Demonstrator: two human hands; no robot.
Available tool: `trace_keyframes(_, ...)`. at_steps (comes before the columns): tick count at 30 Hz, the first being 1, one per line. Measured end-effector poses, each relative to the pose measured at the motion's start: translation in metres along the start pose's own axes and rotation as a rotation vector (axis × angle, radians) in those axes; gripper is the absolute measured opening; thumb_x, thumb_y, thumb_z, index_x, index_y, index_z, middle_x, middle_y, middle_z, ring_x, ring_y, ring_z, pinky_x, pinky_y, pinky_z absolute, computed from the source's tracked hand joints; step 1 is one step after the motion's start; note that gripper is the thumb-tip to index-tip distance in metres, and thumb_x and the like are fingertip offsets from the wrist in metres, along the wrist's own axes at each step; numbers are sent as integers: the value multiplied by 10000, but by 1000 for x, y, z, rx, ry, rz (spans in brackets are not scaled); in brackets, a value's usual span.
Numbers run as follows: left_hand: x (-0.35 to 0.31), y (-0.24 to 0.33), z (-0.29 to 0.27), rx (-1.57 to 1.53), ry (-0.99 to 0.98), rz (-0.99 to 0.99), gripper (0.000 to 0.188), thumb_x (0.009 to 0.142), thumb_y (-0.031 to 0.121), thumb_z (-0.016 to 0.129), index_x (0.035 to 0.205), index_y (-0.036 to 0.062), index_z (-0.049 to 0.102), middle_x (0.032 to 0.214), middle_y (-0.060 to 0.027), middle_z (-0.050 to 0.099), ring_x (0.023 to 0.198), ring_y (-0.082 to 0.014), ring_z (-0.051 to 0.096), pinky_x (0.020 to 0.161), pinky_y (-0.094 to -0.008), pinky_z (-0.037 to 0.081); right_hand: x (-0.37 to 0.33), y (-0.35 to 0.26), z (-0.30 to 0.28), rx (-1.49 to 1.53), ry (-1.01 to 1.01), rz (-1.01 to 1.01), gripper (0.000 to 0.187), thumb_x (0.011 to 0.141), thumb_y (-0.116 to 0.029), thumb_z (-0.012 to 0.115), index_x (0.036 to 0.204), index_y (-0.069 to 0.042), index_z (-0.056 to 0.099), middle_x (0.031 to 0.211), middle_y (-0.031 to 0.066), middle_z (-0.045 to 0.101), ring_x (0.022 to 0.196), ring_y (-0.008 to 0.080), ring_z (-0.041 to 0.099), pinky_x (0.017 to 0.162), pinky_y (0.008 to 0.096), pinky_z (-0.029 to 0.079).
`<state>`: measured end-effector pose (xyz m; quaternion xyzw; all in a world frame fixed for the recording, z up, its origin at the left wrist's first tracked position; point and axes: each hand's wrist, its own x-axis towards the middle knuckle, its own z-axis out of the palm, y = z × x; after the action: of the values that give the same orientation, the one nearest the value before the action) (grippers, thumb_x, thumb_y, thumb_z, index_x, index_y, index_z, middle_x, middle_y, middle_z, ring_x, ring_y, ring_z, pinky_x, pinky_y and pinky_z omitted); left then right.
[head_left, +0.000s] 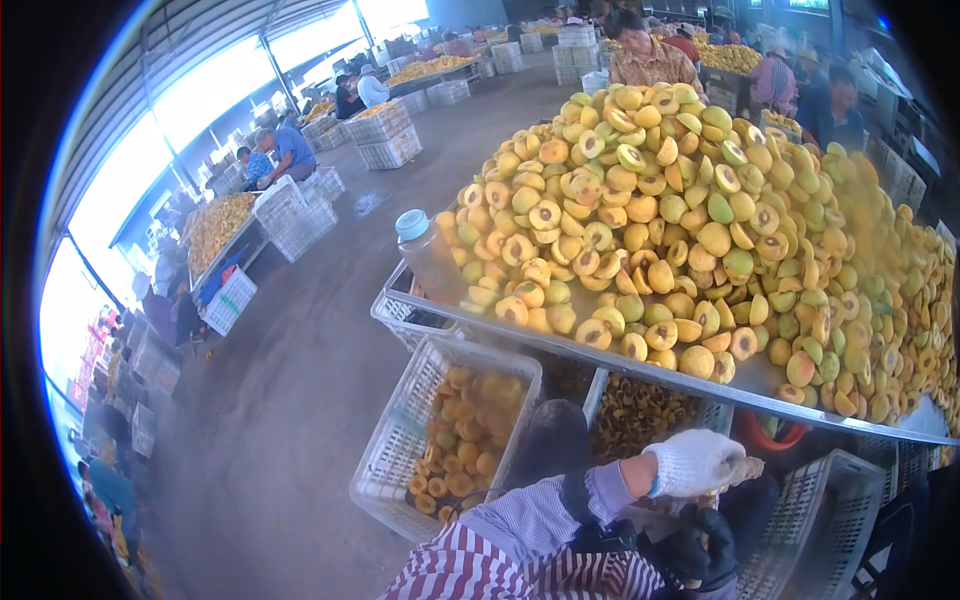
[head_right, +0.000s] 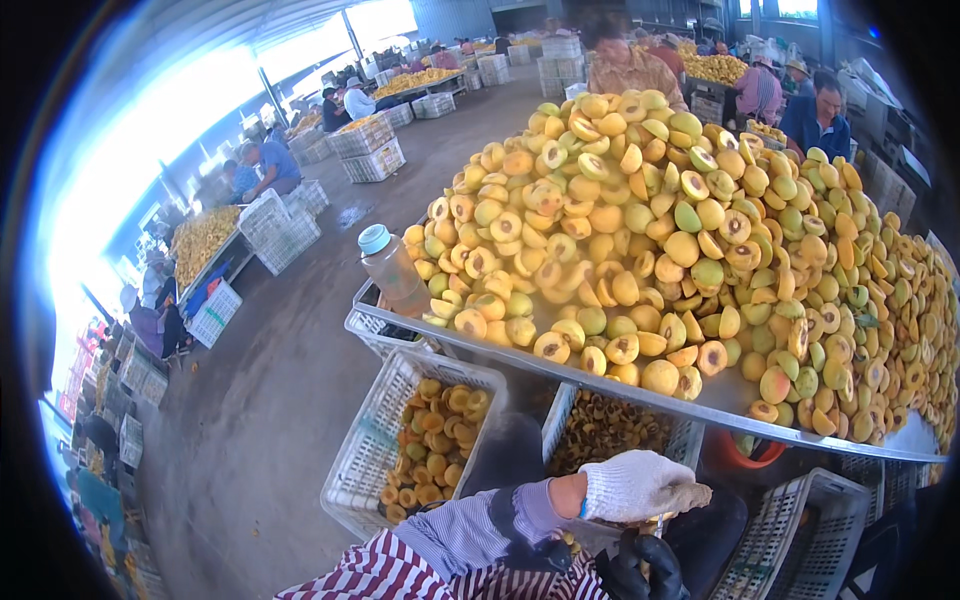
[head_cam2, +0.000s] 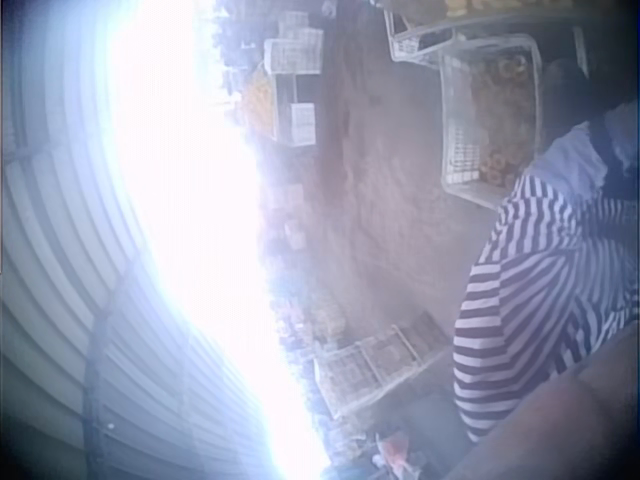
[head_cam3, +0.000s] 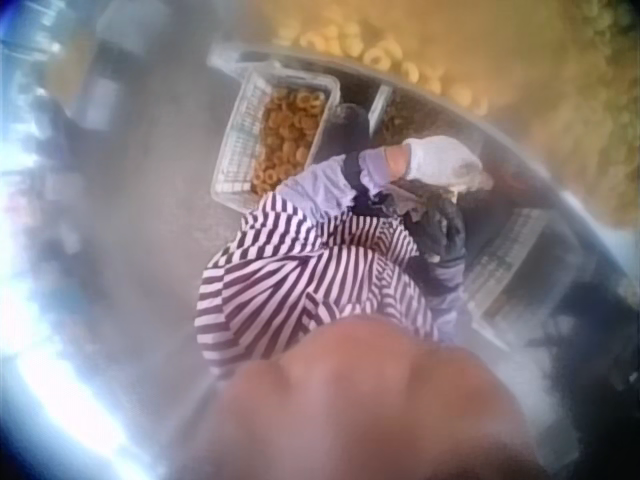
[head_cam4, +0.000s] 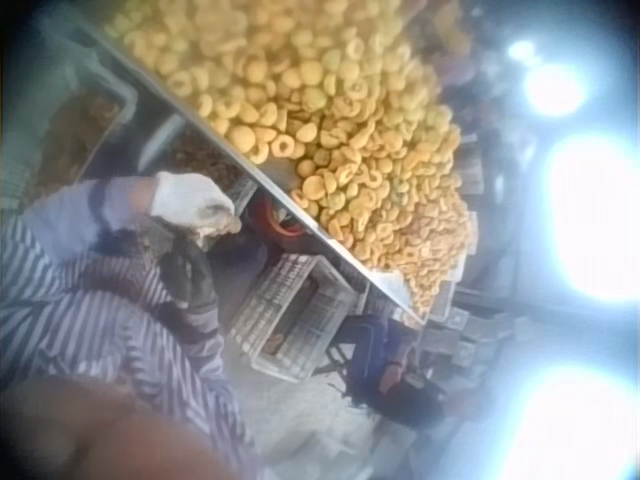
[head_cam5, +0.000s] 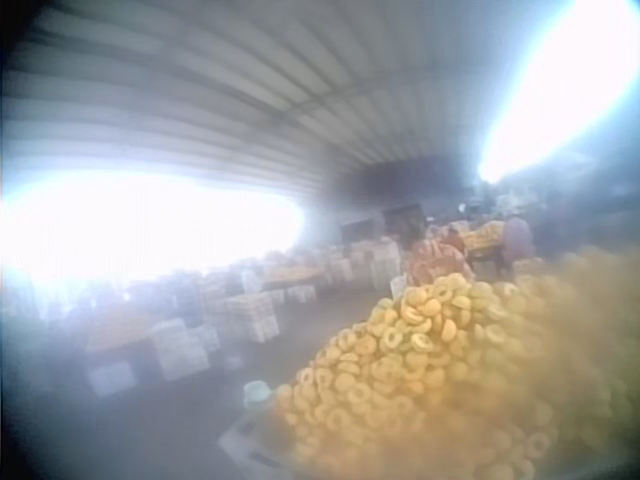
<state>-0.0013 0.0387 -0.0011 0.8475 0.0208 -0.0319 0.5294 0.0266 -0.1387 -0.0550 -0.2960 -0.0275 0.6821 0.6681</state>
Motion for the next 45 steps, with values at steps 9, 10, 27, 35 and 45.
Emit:
trace_keyframes(9,-17,-8,27,-507,205,96,190,942,199,502,1031,33,524,846,-29,580,634,-109,549,589,-254,472,-12,-22,69,-322,432,-129,338,948,-324,393,920,-14,525,512,28,464,342,120,379,331,251,307)
trace_keyframes(10,-22,-5,30,-480,268,89,190,943,199,501,1037,35,524,843,-30,579,632,-108,547,587,-254,471,-9,-24,76,-280,452,-94,339,955,-321,382,946,-12,522,516,24,458,345,112,372,333,246,309)
trace_keyframes(27,-11,8,29,190,411,377,146,836,134,605,967,103,548,907,-55,596,713,-279,621,588,-333,499,19,-18,-22,337,-492,-12,379,995,-332,299,1100,-50,529,499,5,396,335,77,315,314,199,308)
trace_keyframes(35,-11,12,21,-214,384,551,168,881,147,589,1022,64,548,891,-59,581,663,-195,588,579,-279,476,20,-16,-14,476,-596,-8,370,967,-370,368,972,-45,544,423,0,349,293,97,302,293,216,287)
trace_keyframes(45,-22,11,16,-733,209,319,259,972,235,460,1066,6,534,862,-25,548,729,-68,512,596,-192,433,17,-11,-3,415,-348,-128,362,958,-358,381,894,-37,535,416,5,368,297,100,324,302,218,296)
